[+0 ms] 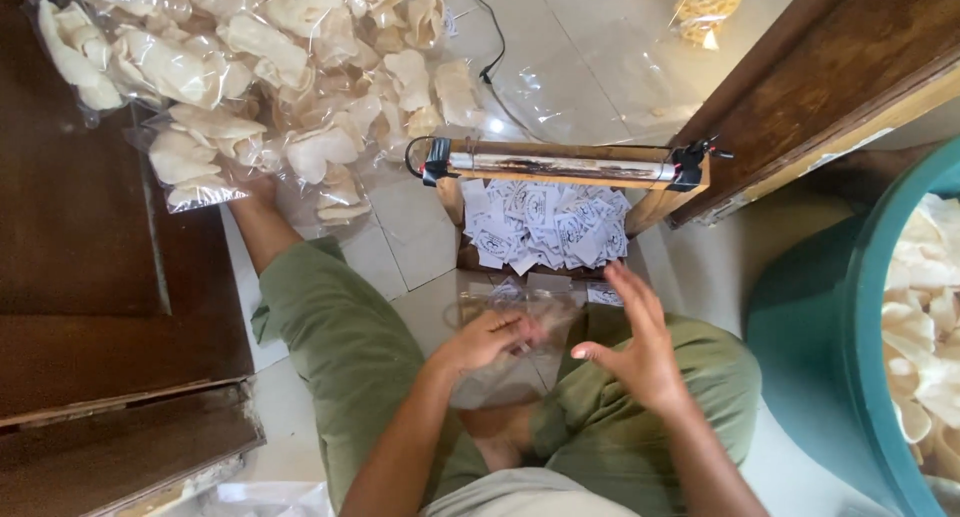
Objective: Filling small plastic bags with crackers and sealing them using a manual heat sealer
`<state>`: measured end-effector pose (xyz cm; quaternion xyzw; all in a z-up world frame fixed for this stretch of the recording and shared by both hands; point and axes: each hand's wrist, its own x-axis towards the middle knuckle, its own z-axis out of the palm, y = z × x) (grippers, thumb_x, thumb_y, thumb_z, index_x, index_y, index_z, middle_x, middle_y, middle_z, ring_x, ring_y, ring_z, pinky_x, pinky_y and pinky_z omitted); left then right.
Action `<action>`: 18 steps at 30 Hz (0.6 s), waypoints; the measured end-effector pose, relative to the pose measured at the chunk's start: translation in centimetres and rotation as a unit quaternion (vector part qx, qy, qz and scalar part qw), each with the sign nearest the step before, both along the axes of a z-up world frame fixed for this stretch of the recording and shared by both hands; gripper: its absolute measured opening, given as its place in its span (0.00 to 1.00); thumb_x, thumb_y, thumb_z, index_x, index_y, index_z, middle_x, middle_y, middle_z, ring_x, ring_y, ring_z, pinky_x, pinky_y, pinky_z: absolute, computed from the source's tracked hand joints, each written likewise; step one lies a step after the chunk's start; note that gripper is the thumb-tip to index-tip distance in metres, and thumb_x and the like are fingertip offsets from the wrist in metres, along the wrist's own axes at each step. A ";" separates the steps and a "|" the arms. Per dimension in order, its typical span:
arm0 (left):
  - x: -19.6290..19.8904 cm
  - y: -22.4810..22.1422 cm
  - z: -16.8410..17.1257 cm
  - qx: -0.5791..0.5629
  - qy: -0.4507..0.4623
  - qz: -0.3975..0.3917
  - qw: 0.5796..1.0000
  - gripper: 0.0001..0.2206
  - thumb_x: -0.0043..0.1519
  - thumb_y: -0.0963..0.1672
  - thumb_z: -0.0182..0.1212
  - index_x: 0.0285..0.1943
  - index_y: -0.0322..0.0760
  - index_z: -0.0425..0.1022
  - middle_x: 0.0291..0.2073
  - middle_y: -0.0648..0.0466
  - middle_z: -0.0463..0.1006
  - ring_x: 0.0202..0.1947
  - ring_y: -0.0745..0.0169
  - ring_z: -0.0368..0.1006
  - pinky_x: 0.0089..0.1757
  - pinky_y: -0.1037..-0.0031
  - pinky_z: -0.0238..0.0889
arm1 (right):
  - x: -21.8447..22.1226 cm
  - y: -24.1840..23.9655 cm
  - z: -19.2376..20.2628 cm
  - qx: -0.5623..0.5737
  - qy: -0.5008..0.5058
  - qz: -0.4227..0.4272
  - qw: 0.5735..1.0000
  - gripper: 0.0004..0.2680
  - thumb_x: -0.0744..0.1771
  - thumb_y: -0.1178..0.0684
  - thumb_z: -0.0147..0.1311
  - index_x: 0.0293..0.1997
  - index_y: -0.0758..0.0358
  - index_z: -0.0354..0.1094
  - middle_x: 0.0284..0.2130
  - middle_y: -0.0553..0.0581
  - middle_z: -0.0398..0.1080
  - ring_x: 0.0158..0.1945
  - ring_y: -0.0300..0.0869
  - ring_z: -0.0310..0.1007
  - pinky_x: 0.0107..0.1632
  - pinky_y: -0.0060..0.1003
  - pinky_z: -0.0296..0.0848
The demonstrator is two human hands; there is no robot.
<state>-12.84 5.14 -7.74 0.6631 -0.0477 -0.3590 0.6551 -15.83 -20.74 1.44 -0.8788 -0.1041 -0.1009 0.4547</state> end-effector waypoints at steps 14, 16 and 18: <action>-1.4 -5.9 5.0 0.012 -0.151 0.121 0.981 0.09 0.49 0.46 0.82 0.36 0.44 0.88 0.17 0.62 0.60 0.23 0.72 0.59 0.28 0.78 0.59 | -1.5 -0.8 4.8 -0.070 -0.097 0.074 0.990 0.05 0.64 0.58 0.63 0.38 0.50 0.78 0.35 0.48 0.76 0.37 0.46 0.80 0.40 0.37 0.80; -1.9 -6.5 9.1 0.017 -0.379 0.092 0.921 0.25 0.54 0.46 0.77 0.58 0.50 0.69 0.45 0.49 0.57 0.47 0.51 0.57 0.46 0.62 0.58 | -2.1 -1.5 6.1 -0.080 -0.102 0.080 0.988 0.05 0.63 0.60 0.63 0.37 0.52 0.77 0.32 0.49 0.77 0.35 0.47 0.80 0.38 0.38 0.81; -2.2 -6.3 11.2 0.021 -0.585 0.070 0.808 0.41 0.58 0.46 0.72 0.80 0.55 0.50 0.72 0.35 0.55 0.71 0.30 0.55 0.64 0.47 0.56 | -2.7 -2.3 7.3 -0.086 -0.105 0.095 0.986 0.06 0.63 0.63 0.63 0.35 0.54 0.76 0.29 0.50 0.77 0.33 0.49 0.81 0.37 0.38 0.81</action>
